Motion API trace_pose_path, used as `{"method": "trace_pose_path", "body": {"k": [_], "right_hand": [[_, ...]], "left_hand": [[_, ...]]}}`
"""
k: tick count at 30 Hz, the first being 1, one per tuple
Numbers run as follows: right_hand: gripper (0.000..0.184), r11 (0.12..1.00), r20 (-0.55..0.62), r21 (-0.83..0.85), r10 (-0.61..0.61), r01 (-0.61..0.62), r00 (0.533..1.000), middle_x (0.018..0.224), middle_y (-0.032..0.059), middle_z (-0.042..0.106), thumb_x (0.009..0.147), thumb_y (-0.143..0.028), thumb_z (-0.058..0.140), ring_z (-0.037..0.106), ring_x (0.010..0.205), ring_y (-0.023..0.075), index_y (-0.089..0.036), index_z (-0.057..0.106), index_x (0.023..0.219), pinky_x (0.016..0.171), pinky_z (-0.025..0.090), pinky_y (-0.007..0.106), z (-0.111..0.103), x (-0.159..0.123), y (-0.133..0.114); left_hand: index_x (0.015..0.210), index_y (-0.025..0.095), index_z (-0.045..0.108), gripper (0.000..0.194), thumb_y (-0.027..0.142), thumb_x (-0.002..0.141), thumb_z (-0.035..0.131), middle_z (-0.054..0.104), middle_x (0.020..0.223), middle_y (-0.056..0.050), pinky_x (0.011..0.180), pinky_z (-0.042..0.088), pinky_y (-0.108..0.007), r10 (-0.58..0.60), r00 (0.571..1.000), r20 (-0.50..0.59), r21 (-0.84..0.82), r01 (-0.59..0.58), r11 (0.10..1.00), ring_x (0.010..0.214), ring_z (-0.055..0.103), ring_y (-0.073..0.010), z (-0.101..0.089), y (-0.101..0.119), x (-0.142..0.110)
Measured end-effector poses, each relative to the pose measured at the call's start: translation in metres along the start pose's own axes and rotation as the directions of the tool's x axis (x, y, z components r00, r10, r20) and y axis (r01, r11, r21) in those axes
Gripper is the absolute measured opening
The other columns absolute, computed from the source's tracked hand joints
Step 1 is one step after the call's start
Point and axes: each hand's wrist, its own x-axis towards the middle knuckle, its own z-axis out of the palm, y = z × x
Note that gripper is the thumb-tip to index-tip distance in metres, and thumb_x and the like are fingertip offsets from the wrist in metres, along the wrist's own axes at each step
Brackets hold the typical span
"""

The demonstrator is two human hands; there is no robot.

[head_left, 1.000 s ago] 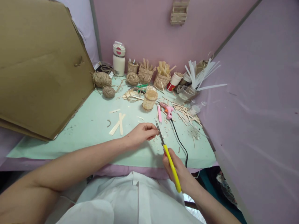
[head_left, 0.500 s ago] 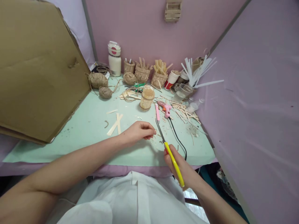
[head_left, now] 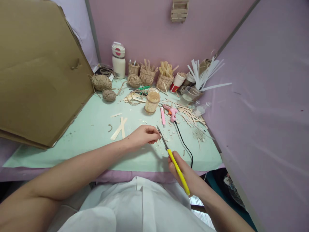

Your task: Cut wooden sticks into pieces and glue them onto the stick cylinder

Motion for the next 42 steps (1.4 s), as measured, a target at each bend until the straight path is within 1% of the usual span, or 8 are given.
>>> {"method": "trace_pose_path", "body": {"k": [10, 14, 24, 28, 32, 35, 39, 42], "right_hand": [[0.027, 0.998, 0.027, 0.066, -0.012, 0.011, 1.000, 0.073, -0.0044, 0.034, 0.091, -0.048, 0.035, 0.028, 0.059, 0.0097, -0.023, 0.033, 0.082, 0.052, 0.029, 0.023, 0.003, 0.001, 0.010], [0.026, 0.992, 0.001, 0.123, 0.016, -0.016, 1.000, 0.071, -0.0048, 0.033, 0.090, -0.047, 0.037, 0.027, 0.058, 0.0095, -0.023, 0.034, 0.082, 0.050, 0.028, 0.022, 0.006, 0.000, 0.011], [0.019, 0.982, 0.047, 0.175, 0.065, -0.073, 0.997, 0.062, -0.0068, 0.031, 0.092, -0.042, 0.035, 0.026, 0.050, 0.0085, -0.023, 0.037, 0.088, 0.043, 0.025, 0.020, 0.014, 0.001, 0.022], [0.025, 0.983, -0.027, 0.176, 0.054, -0.048, 0.998, 0.068, -0.0048, 0.035, 0.089, -0.048, 0.039, 0.030, 0.053, 0.0085, -0.023, 0.038, 0.087, 0.042, 0.024, 0.019, 0.015, 0.000, 0.022], [0.026, 0.988, -0.047, 0.149, 0.051, -0.044, 0.998, 0.068, -0.0051, 0.034, 0.087, -0.047, 0.043, 0.028, 0.052, 0.0077, -0.022, 0.039, 0.085, 0.042, 0.024, 0.019, 0.007, 0.002, 0.017], [0.028, 0.993, -0.156, 0.118, 0.028, -0.009, 0.987, 0.067, -0.0054, 0.038, 0.082, -0.046, 0.052, 0.030, 0.049, 0.0068, -0.022, 0.038, 0.082, 0.041, 0.027, 0.019, -0.001, 0.011, 0.008], [0.030, 0.990, -0.361, 0.101, -0.060, 0.103, 0.931, 0.084, 0.0012, 0.056, 0.077, -0.040, 0.059, 0.039, 0.050, 0.0073, -0.021, 0.039, 0.090, 0.044, 0.034, 0.022, -0.006, 0.029, -0.003], [0.032, 0.979, -0.470, 0.098, -0.111, 0.177, 0.876, 0.086, 0.0015, 0.059, 0.076, -0.034, 0.059, 0.040, 0.049, 0.0073, -0.022, 0.037, 0.094, 0.046, 0.035, 0.022, -0.003, 0.041, -0.006]], "left_hand": [[0.063, 0.014, 0.061, 0.009, 0.023, 0.063, 0.060, 0.049, 0.049, 0.004, 0.048, 0.029, -0.020, -0.016, 1.000, 0.021, -0.023, 0.016, 1.000, 0.049, 0.041, -0.0069, -0.001, -0.004, 0.002], [0.063, 0.014, 0.061, 0.010, 0.023, 0.063, 0.061, 0.050, 0.049, 0.004, 0.049, 0.029, -0.020, -0.022, 0.999, 0.029, -0.052, 0.023, 0.998, 0.049, 0.041, -0.0068, -0.001, -0.004, 0.002], [0.065, 0.013, 0.061, 0.014, 0.027, 0.064, 0.064, 0.053, 0.054, 0.002, 0.051, 0.031, -0.020, -0.040, 0.999, 0.018, -0.126, 0.042, 0.991, 0.052, 0.045, -0.0068, 0.003, -0.006, 0.002], [0.063, 0.013, 0.061, 0.016, 0.028, 0.064, 0.064, 0.052, 0.053, 0.002, 0.049, 0.030, -0.020, -0.029, 0.997, 0.068, -0.103, 0.036, 0.994, 0.051, 0.042, -0.0065, -0.001, -0.007, 0.002], [0.066, 0.013, 0.063, 0.017, 0.030, 0.064, 0.064, 0.054, 0.055, 0.002, 0.049, 0.031, -0.020, -0.031, 0.997, 0.073, -0.060, 0.035, 0.998, 0.051, 0.043, -0.0068, -0.003, -0.005, 0.002], [0.068, 0.013, 0.064, 0.020, 0.032, 0.065, 0.064, 0.055, 0.056, 0.001, 0.051, 0.035, -0.021, -0.035, 0.995, 0.091, 0.013, 0.034, 0.999, 0.052, 0.045, -0.0078, -0.002, -0.004, 0.001], [0.072, 0.013, 0.065, 0.022, 0.035, 0.068, 0.062, 0.057, 0.058, 0.000, 0.053, 0.039, -0.021, -0.015, 0.991, 0.135, 0.160, -0.007, 0.987, 0.055, 0.050, -0.0099, 0.001, -0.006, -0.001], [0.075, 0.013, 0.066, 0.022, 0.033, 0.071, 0.058, 0.057, 0.060, 0.000, 0.052, 0.037, -0.021, 0.015, 0.986, 0.166, 0.261, -0.059, 0.964, 0.055, 0.049, -0.0096, 0.002, -0.010, -0.002]]}}
